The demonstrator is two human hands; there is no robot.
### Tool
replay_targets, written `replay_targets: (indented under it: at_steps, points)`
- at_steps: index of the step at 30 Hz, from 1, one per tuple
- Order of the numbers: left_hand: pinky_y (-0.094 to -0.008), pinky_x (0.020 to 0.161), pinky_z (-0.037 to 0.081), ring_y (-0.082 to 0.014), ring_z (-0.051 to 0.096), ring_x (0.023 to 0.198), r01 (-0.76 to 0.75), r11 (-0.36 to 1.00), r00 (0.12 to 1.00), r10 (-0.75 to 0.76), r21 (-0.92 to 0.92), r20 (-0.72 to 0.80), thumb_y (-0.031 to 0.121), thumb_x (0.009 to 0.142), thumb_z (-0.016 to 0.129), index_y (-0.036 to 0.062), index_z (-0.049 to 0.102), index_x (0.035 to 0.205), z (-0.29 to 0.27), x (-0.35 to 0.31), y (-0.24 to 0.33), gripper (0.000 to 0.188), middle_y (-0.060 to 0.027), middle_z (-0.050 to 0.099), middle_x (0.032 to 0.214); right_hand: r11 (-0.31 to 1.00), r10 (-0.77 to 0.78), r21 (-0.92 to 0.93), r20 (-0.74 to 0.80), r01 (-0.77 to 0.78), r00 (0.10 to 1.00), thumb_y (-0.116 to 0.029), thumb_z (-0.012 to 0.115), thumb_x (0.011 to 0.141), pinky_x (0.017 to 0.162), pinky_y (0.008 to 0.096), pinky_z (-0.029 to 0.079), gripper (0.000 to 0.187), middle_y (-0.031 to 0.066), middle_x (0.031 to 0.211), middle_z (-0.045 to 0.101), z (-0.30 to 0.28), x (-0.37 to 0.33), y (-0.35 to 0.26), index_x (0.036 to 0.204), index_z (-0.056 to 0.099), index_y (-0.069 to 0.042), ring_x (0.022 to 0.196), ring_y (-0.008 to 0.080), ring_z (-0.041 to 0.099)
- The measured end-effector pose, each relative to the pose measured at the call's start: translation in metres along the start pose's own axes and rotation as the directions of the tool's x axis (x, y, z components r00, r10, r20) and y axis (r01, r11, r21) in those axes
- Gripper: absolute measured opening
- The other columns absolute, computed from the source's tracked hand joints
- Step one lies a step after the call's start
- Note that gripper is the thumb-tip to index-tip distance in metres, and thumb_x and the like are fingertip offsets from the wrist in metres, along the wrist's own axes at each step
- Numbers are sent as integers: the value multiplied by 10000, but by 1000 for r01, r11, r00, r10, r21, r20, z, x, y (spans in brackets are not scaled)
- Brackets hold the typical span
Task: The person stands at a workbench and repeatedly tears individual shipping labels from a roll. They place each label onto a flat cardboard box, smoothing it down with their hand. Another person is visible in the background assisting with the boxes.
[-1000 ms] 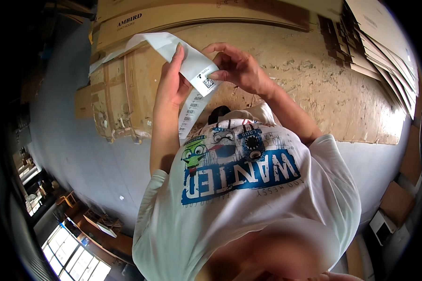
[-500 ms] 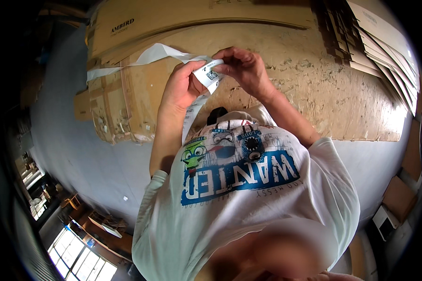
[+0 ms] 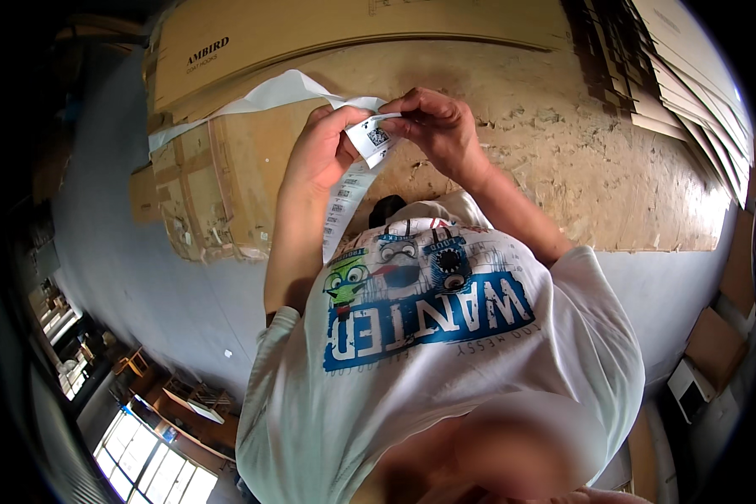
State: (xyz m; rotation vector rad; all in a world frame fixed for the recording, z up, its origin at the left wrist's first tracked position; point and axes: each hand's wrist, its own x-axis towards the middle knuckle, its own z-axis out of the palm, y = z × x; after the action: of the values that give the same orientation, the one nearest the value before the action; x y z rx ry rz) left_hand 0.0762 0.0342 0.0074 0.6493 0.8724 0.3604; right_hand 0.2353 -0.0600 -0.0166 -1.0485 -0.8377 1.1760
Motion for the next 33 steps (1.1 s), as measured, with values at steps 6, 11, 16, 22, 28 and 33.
replay_targets:
  at_steps: [6,11,16,22,28,33]
  points:
    - [-337,671,519,-222,640,760,-15,983,994,-5,-185,-108,91,826,548,-67,602,913,0,18,-6,188,-136,643,872,931,-252,-285,-46,229,967,43,655,788,811,272,482,126,58,963,610,-3,-1,6,888,672,-31,914,138,572]
    - [-392,705,521,-253,632,841,-196,971,923,137,-135,-360,49,801,576,-42,567,998,-43,30,-17,217,-124,629,930,959,-262,21,-305,282,915,2,662,797,761,264,491,102,50,923,621,-44,26,-23,895,670,-24,840,129,585]
    - [-436,833,505,-299,602,959,-285,946,917,222,-155,-332,49,804,545,-41,515,1117,-48,13,-8,327,-162,600,1027,780,-418,-624,-574,-45,704,-147,680,778,714,266,487,211,63,833,663,-174,90,-36,944,639,-24,799,144,623]
    - [-446,874,489,-336,593,1014,-244,967,940,218,-71,-262,87,835,517,-55,527,1118,-31,8,-7,317,-179,603,1068,555,-368,-797,-492,-238,789,-259,676,756,777,357,481,308,126,898,665,-244,143,9,982,633,-54,858,291,626]
    - [-412,821,506,-306,612,926,-306,949,899,263,-75,-349,40,800,561,-83,498,1121,-32,14,-7,350,-187,599,1021,536,-251,-763,-552,-361,795,-293,665,756,781,374,480,286,122,913,665,-255,151,38,980,645,-117,869,302,622]
    - [-398,816,504,-287,604,939,-256,962,915,210,-94,-343,42,802,565,-83,504,1117,-42,19,-9,345,-170,594,1028,516,-233,-742,-602,-428,764,-306,659,758,783,374,480,281,104,924,667,-252,151,35,999,647,-162,881,290,623]
